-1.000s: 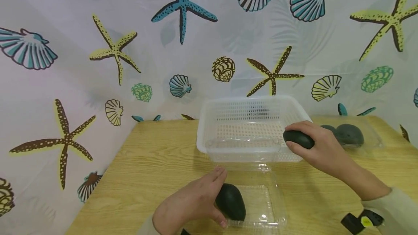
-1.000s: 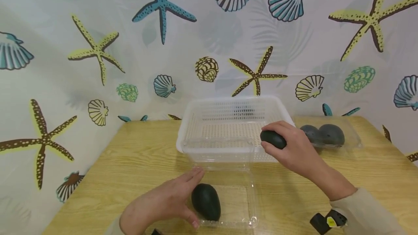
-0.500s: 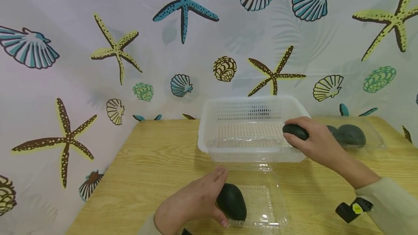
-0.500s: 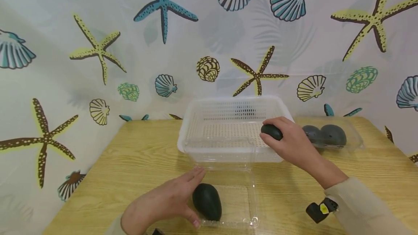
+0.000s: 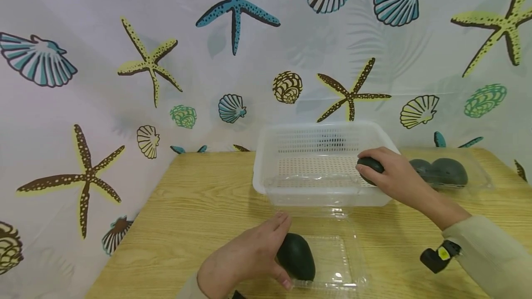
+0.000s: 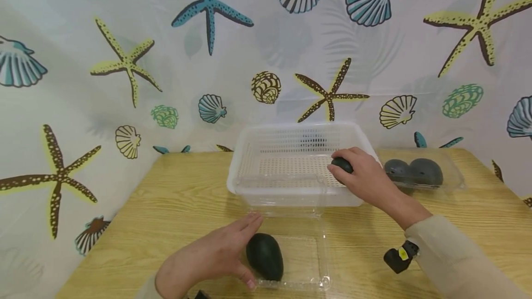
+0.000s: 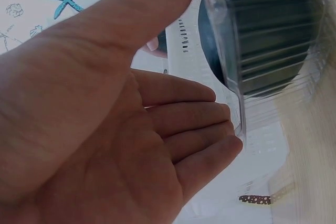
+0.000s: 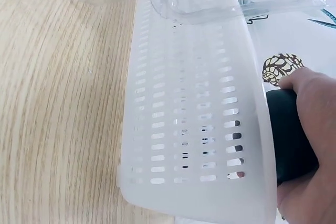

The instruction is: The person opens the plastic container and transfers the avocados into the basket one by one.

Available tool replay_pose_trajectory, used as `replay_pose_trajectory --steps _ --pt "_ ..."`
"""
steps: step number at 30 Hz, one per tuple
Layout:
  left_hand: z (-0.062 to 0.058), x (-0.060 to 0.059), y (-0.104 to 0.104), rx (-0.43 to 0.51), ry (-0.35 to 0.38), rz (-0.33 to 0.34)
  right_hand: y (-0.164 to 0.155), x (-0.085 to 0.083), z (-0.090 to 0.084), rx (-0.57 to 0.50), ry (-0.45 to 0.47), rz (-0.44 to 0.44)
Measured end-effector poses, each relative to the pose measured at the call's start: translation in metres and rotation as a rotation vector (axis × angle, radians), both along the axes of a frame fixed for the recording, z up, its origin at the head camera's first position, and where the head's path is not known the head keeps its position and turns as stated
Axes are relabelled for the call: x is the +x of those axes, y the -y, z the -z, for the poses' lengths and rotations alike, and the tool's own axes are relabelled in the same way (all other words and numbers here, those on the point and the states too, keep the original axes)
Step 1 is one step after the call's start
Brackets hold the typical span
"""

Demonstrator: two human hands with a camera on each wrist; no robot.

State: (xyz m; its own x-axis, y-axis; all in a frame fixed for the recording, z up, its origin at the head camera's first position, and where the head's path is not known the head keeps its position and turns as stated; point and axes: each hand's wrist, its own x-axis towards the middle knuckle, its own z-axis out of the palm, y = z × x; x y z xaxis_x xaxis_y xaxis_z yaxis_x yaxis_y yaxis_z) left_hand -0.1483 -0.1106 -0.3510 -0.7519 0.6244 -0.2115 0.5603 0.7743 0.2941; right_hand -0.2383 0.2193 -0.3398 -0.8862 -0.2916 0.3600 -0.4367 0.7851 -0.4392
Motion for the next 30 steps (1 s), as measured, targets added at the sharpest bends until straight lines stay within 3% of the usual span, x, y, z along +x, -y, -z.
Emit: replay_pose_trajectory --steps 14,23,30 --pt "-0.001 -0.001 -0.001 -0.001 -0.013 -0.003 0.002 -0.015 0.008 0.099 0.068 -0.069" --pt "0.001 -0.001 0.0 0.002 -0.021 0.005 0.008 -0.028 0.002 0.207 0.184 -0.112" --pt "0.0 -0.001 0.0 -0.009 -0.003 -0.01 0.009 -0.04 -0.003 0.286 0.345 -0.143"
